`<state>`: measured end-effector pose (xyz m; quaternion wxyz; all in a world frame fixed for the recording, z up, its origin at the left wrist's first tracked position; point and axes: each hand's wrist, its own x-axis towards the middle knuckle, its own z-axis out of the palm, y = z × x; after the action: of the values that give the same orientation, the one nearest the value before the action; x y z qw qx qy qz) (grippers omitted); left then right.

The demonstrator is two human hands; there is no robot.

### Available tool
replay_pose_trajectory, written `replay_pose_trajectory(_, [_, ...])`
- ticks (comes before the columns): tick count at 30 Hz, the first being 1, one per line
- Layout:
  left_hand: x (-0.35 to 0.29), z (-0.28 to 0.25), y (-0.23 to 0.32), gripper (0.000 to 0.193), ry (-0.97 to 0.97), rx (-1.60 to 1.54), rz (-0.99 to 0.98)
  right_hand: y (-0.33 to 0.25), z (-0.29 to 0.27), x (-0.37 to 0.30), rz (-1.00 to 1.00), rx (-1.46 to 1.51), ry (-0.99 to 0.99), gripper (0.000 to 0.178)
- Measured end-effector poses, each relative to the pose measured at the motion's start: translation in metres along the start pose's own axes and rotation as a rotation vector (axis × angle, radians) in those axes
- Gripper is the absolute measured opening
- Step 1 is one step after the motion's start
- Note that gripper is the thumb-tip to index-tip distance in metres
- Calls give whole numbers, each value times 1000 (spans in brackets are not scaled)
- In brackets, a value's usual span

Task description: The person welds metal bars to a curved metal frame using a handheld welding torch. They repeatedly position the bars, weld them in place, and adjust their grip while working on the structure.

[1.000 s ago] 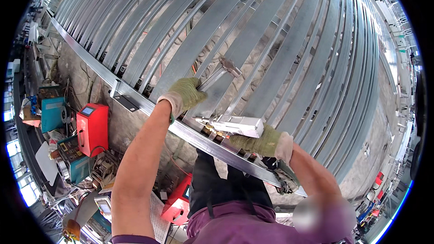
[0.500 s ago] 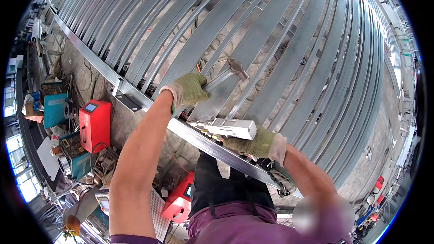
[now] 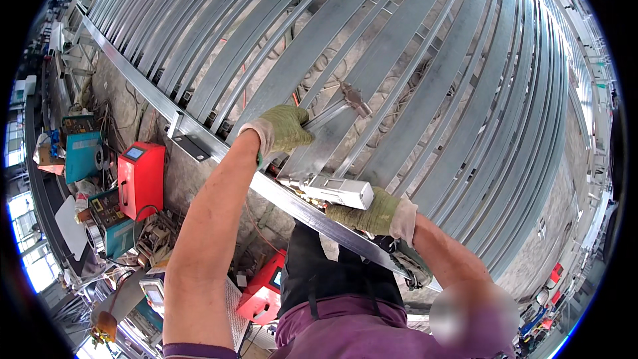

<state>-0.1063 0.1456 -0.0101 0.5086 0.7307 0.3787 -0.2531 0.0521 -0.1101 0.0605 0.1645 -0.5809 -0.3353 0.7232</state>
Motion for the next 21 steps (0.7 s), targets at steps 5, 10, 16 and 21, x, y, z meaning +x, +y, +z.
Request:
replay_pose_trajectory(5, [0,-1,0,48,33,121,66,26,7,12,-121,8,-9,59])
replay_pose_trajectory(10, [2,0,-1,47,46,159,72,41,11,18,-190,3,-2,59])
replay_pose_trajectory(16, [7,2,-7,45,51,154,93,35,10,14,-137,-18,-1,59])
replay_pose_trajectory(21, [10,4,-11,43,50,122,79,32,10,12,-140,-14,2,58])
